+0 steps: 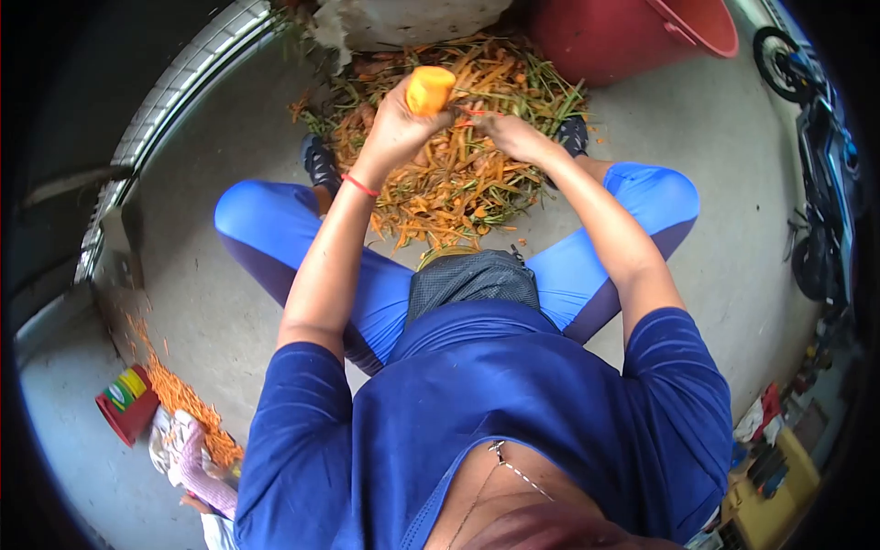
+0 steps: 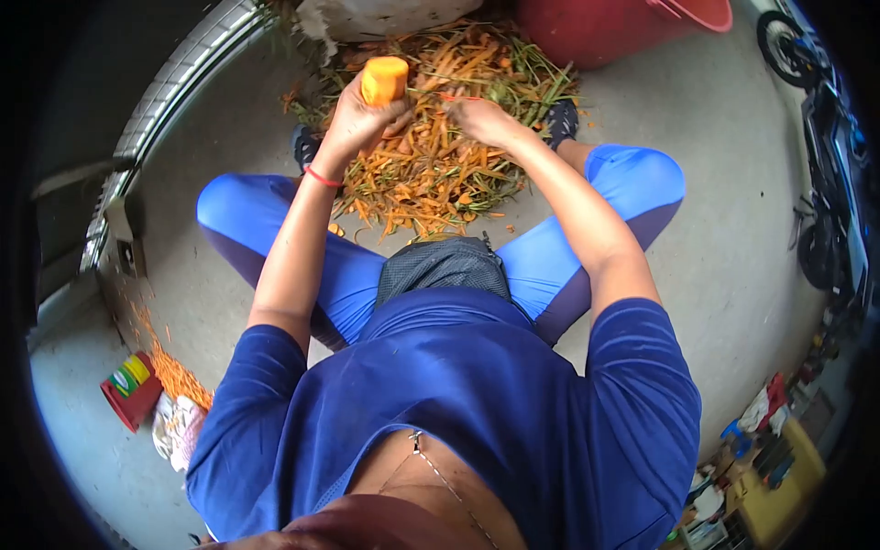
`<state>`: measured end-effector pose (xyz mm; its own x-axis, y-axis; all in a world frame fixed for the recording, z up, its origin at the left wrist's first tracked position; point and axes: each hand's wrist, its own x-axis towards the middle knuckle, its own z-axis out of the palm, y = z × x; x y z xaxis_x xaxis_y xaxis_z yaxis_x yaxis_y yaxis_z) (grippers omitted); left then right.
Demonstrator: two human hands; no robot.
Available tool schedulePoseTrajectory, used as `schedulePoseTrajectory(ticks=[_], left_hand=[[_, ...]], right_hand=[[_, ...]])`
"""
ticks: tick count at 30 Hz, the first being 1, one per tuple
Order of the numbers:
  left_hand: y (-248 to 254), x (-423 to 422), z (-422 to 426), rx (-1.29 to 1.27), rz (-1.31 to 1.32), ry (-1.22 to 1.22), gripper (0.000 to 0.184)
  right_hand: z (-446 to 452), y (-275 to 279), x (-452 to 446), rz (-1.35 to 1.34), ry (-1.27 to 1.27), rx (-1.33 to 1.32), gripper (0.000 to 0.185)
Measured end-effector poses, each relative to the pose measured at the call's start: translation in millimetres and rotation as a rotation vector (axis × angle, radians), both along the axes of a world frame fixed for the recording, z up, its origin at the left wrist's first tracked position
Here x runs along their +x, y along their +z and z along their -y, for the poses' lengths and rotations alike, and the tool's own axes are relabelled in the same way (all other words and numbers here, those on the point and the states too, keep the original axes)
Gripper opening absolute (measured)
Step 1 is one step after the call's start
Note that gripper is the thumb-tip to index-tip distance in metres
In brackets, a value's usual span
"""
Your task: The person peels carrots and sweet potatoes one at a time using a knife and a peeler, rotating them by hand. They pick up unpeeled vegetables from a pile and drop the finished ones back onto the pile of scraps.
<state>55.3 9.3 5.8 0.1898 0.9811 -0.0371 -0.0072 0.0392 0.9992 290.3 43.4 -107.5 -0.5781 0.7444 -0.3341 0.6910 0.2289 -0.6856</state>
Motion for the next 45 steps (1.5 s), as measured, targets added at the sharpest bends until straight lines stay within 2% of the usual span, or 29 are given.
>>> schedulePoseTrajectory(ticks=[1, 2, 4, 5, 6, 8, 10, 11, 12, 13, 14, 17, 20, 24, 25, 26, 28, 29, 32, 33, 36, 37, 39, 42, 44, 45], left_hand=[[-1, -5, -5, -0.099, 0.110, 0.070, 0.038], [7, -13, -8, -0.281, 0.171, 0.034, 0.045], [2, -17, -10, -0.466, 0.720, -0.050, 0.055], [4, -18, -11, -0.547, 0.881, -0.080, 0.072], [5, -20, -12, -0.588, 1.008, -0.191, 0.084], [3, -22, -11, -0.571, 0.948, -0.232, 0.091], [6, -13, -8, -0.557, 0.777, -0.014, 0.087], [8, -8, -7, -0.554, 0.728, 0.060, 0.080], [8, -7, -7, -0.536, 0.734, 0.029, 0.072], [12, -1, -5, -0.515, 0.658, 0.114, 0.071], [14, 4, -3, -0.494, 0.579, 0.202, 0.070], [4, 3, 0, -0.496, 0.471, 0.198, 0.068], [8, 4, 7, -0.514, 0.385, 0.195, 0.068], [1, 3, 10, -0.508, 0.359, 0.169, 0.072], [4, 2, 11, -0.550, 0.357, 0.141, 0.073], [3, 2, 10, -0.523, 0.345, 0.129, 0.073], [4, 4, 13, -0.474, 0.322, 0.105, 0.074], [12, 6, 15, -0.518, 0.314, 0.161, 0.074], [16, 6, 13, -0.496, 0.339, 0.215, 0.070], [16, 3, 12, -0.533, 0.361, 0.210, 0.070], [10, -2, 7, -0.548, 0.374, 0.153, 0.074], [13, -1, 7, -0.546, 0.434, 0.093, 0.073], [11, 3, 9, -0.562, 0.409, 0.151, 0.072], [14, 4, 10, -0.576, 0.458, 0.118, 0.068], [12, 5, 11, -0.567, 0.545, 0.055, 0.067], [11, 4, 12, -0.585, 0.592, -0.005, 0.065]], right_hand=[[-1, 6, 0, -0.169, 0.023, 0.207, 0.041], [0, 32, -8, -0.219, -0.115, 0.068, 0.045], [13, 96, -26, -0.307, -0.412, -0.228, 0.052], [16, 95, -30, -0.428, -0.421, -0.049, 0.060], [20, 98, -29, -0.433, -0.414, 0.010, 0.059], [28, 126, -32, -0.445, -0.390, 0.127, 0.056], [31, 135, -34, -0.347, -0.352, 0.337, 0.047], [34, 142, -39, -0.335, -0.336, 0.470, 0.045], [35, 146, -41, -0.322, -0.319, 0.604, 0.043], [32, 148, -41, -0.265, -0.256, 0.709, 0.037], [34, 150, -42, -0.275, -0.231, 0.742, 0.035], [42, 152, -45, -0.330, -0.123, 0.801, 0.034], [38, 137, -45, -0.221, -0.001, 0.961, 0.030], [24, 131, -36, -0.080, -0.019, 0.988, 0.023], [15, 127, -34, -0.132, -0.087, 0.926, 0.024], [4, 128, -28, -0.081, -0.175, 0.764, 0.026], [-15, 136, -11, -0.009, -0.326, 0.658, 0.028], [-15, 133, -15, -0.219, -0.354, 0.780, 0.031], [12, 139, -30, -0.294, -0.168, 0.701, 0.031], [20, 141, -33, -0.116, -0.089, 0.619, 0.029], [30, 130, -46, -0.297, -0.037, 0.860, 0.028], [29, 132, -45, -0.250, -0.032, 0.864, 0.027], [22, 138, -41, -0.158, -0.014, 0.875, 0.027], [-3, 131, -29, -0.104, -0.111, 0.804, 0.029], [-20, 133, -14, -0.021, -0.275, 0.601, 0.037], [-25, 130, -6, -0.087, -0.307, 0.602, 0.038]])
